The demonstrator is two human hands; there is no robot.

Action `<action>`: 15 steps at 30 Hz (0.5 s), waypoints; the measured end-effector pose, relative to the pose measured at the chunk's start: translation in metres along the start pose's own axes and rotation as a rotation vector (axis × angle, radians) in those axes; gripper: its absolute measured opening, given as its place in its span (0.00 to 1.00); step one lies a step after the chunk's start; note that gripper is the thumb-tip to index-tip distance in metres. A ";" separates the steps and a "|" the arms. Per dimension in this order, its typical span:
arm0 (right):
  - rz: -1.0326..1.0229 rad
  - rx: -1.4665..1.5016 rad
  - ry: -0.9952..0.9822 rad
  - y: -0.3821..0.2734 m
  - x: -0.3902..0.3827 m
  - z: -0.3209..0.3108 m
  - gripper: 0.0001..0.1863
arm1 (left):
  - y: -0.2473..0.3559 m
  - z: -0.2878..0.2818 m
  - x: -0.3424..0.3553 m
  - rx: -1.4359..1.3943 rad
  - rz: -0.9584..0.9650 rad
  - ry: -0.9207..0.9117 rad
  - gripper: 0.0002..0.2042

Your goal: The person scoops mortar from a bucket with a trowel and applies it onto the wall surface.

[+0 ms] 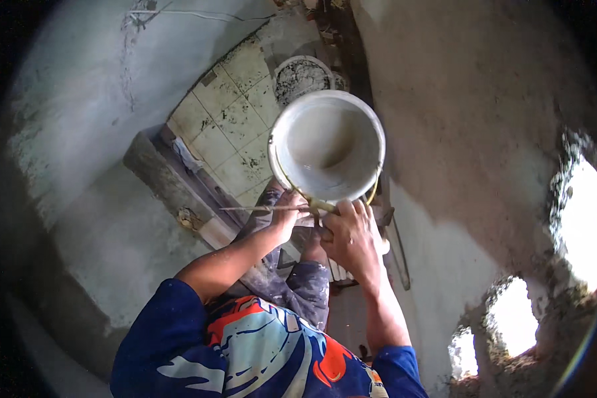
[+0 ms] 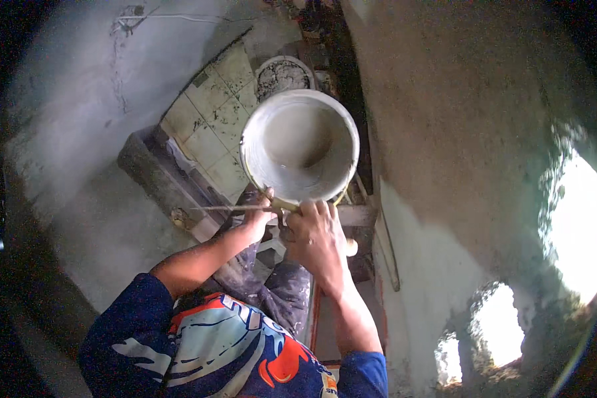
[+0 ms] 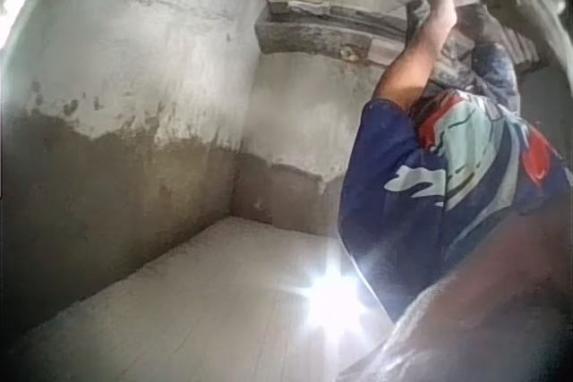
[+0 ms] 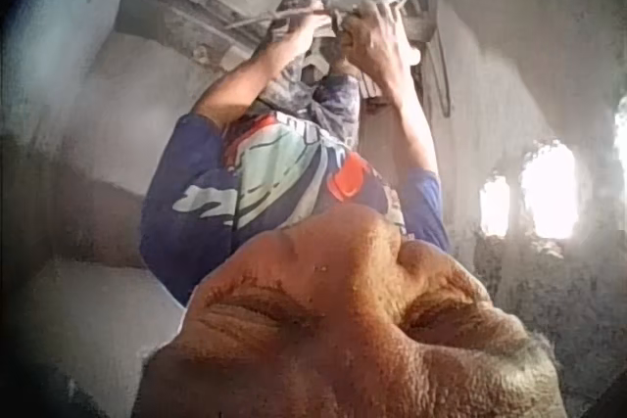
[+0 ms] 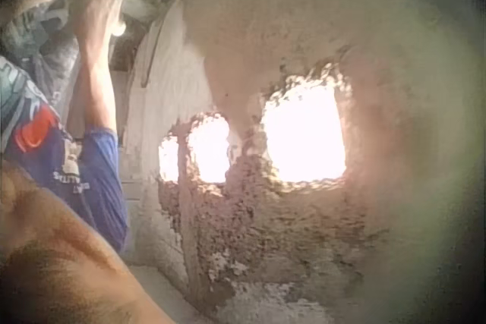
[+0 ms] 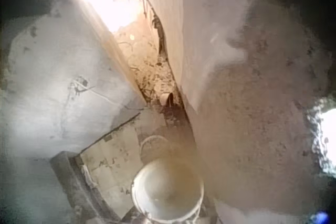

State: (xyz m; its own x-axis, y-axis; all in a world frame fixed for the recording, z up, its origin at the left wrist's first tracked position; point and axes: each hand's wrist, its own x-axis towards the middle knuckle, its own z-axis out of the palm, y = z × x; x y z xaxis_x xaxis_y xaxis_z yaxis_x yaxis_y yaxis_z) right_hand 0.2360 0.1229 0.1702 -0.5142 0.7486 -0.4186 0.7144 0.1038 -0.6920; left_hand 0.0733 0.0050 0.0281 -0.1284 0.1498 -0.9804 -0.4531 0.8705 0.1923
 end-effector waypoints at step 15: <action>-0.178 -0.196 -0.270 0.005 0.140 0.034 0.14 | 0.045 -0.020 0.021 -0.311 -0.238 0.070 0.24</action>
State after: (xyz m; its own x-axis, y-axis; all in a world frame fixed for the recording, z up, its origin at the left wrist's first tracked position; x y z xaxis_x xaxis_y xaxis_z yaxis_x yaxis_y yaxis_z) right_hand 0.1509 0.2060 0.0879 -0.7263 0.5110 -0.4598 0.6665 0.3596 -0.6531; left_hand 0.0327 0.0382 0.0170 -0.0425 -0.0814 -0.9958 -0.7219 0.6915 -0.0257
